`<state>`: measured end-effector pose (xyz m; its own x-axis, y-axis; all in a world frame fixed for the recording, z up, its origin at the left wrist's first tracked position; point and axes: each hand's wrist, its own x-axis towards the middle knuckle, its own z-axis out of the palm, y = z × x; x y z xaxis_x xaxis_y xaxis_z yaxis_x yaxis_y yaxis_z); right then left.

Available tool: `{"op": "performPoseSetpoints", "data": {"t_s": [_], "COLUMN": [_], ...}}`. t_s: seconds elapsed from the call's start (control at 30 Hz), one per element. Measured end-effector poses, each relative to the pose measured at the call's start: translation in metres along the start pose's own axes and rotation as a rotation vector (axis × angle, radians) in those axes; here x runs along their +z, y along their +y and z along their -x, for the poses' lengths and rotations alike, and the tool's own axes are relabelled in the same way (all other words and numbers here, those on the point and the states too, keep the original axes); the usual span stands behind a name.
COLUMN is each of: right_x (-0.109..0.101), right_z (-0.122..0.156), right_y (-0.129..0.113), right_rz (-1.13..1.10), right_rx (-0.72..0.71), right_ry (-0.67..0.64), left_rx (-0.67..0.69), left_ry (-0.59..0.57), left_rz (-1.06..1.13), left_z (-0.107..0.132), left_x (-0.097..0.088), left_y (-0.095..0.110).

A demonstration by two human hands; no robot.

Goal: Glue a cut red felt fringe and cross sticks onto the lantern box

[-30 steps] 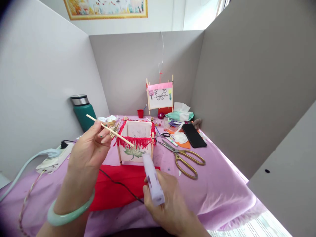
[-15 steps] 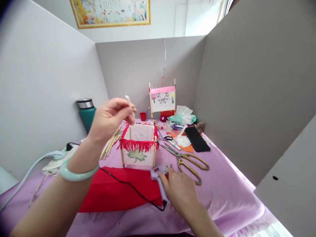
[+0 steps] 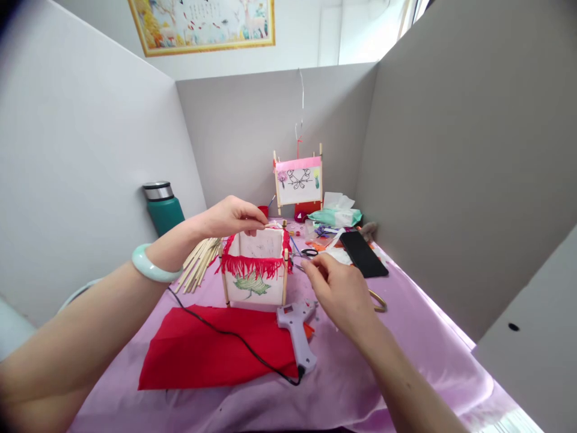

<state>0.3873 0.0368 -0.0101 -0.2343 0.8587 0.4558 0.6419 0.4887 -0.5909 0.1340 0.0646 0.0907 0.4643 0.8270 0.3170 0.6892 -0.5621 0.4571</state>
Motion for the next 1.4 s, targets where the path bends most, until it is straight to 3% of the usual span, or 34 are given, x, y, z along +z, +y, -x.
{"op": "performPoseSetpoints", "data": {"t_s": [0.17,0.77,1.0,1.4], "right_x": [0.004,0.02,0.025,0.043], "right_z": [-0.003,-0.02,-0.022,-0.014], "right_y": [-0.013,-0.024,-0.023,-0.006], "right_rz": [-0.17,-0.307,-0.367,-0.559], "right_rx": [-0.053,-0.097,-0.102,0.009], "right_ry": [0.028,0.031,0.021,-0.047], "left_rx": [-0.017,0.04,0.004,0.084], "left_ry": [-0.063,-0.146,-0.179,-0.22], "left_rz": [-0.01,-0.068,-0.083,-0.177], "left_z": [-0.004,-0.005,-0.005,-0.003], "left_x": [-0.001,-0.002,0.0,0.009], "left_y": [-0.004,-0.005,-0.009,-0.011]}}
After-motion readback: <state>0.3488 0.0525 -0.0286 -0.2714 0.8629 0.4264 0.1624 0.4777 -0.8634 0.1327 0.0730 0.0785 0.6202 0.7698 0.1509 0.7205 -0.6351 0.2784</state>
